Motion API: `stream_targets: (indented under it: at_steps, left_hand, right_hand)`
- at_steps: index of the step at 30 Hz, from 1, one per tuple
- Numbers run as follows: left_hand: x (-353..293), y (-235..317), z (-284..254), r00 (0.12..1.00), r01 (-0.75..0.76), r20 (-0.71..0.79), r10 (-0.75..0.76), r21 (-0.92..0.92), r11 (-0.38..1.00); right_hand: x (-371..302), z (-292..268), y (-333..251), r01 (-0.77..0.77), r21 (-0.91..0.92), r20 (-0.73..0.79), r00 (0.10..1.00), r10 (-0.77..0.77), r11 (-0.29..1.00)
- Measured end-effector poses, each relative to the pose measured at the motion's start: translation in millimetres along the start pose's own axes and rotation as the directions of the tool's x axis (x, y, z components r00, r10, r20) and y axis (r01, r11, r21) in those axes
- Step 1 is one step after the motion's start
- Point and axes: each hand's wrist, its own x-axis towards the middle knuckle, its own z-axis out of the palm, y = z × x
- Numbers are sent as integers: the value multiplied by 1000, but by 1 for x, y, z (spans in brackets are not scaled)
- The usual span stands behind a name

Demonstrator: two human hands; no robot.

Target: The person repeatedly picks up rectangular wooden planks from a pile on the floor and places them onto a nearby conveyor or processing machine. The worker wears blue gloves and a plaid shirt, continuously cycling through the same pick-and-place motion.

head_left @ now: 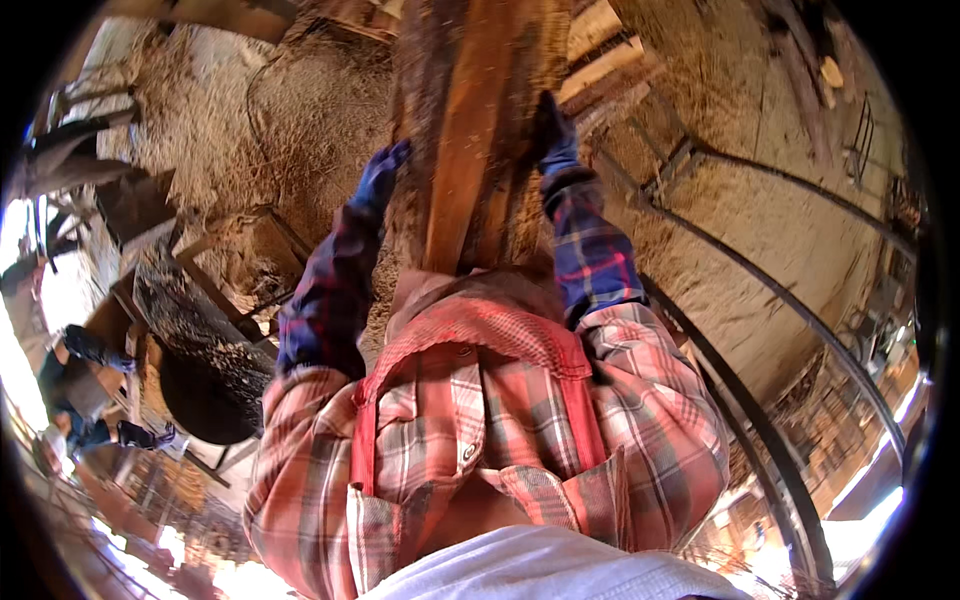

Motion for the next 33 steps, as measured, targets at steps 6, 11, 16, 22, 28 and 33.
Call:
stream_targets:
  at_steps: [6,11,16,22,28,33]
  left_hand:
    - [212,87,123,807,584,-18,-590,-120,803]
    - [240,112,228,989,103,115,-93,-87,991]
    - [90,37,284,839,-471,495,225,456,755]
    - [-120,122,192,994,105,14,-109,183,977]
    - [-229,252,-43,515,-359,-804,298,114,926]
    - [-227,282,-121,559,-327,-749,356,195,925]
  right_hand:
    - [200,-53,-78,-403,519,-164,818,551,754]
    - [233,-208,-85,1,-171,-282,958,-50,985]
    - [27,-179,-210,-288,-66,-515,830,215,955]
    - [-161,-66,-218,-576,-193,147,783,604,794]
    - [-76,156,-345,-62,-249,514,837,186,967]
    - [-42,340,-388,299,-455,607,793,47,839]
